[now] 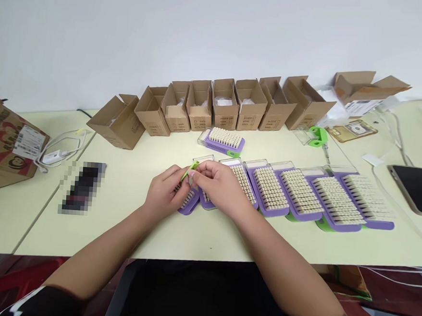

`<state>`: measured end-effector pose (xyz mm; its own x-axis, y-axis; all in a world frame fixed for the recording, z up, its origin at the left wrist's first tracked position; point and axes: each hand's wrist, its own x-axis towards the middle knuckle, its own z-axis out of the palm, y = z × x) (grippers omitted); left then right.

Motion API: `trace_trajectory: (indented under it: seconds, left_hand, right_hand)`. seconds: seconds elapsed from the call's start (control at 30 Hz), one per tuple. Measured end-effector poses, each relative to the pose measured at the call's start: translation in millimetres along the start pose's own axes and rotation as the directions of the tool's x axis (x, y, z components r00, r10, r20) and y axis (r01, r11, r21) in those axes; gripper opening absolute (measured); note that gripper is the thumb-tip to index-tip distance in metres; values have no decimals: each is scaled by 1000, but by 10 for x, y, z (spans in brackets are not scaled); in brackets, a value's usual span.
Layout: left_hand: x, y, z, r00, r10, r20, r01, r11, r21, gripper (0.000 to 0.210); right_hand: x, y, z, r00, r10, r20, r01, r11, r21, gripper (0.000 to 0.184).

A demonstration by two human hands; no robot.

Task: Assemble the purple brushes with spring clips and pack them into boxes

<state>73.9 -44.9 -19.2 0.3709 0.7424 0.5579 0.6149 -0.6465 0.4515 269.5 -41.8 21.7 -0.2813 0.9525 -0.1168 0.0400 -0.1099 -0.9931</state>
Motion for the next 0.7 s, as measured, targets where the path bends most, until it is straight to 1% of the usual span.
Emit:
trace_trajectory:
  seconds: [0.13, 0.23, 0.33, 0.43, 0.5, 0.6, 0.63, 0.7]
  left_hand:
    - [1, 9, 25, 999, -23, -35, 23, 1000, 20, 21]
    - [8, 2, 18, 998, -53, -45, 51, 998, -44, 19]
    - [19, -8, -12, 988, -152, -14, 148, 979, -138, 19]
    - [28, -10, -50, 955, -294, 33, 291, 914, -283, 27]
    - [35, 2, -78, 931, -349, 105, 361, 843, -399, 34]
    - [52, 34, -123, 905, -356, 234, 426, 722, -545, 41]
    - [59, 45, -136, 897, -354, 264, 440, 687, -578, 43]
    - [68, 55, -151, 883, -360, 300, 467, 634, -616, 46]
  right_hand:
    - [-9, 8, 25, 1000, -5, -10, 4, 997, -78, 34]
    - [-31, 3, 38, 1000, -21, -9, 20, 992, -123, 33]
    - [-52, -23, -2, 998, -58, 7, 58, 977, -207, 33]
    - [-64, -66, -99, 996, -83, -29, 71, 952, -298, 36]
    - [-64, -96, -164, 998, -54, -28, 45, 965, -260, 36]
    - [-49, -118, -209, 998, 22, 66, -16, 995, -95, 24]
    - [-40, -115, -207, 994, 30, 101, -25, 999, -48, 24]
    - [-17, -92, -184, 989, 8, 150, -10, 1000, 10, 30]
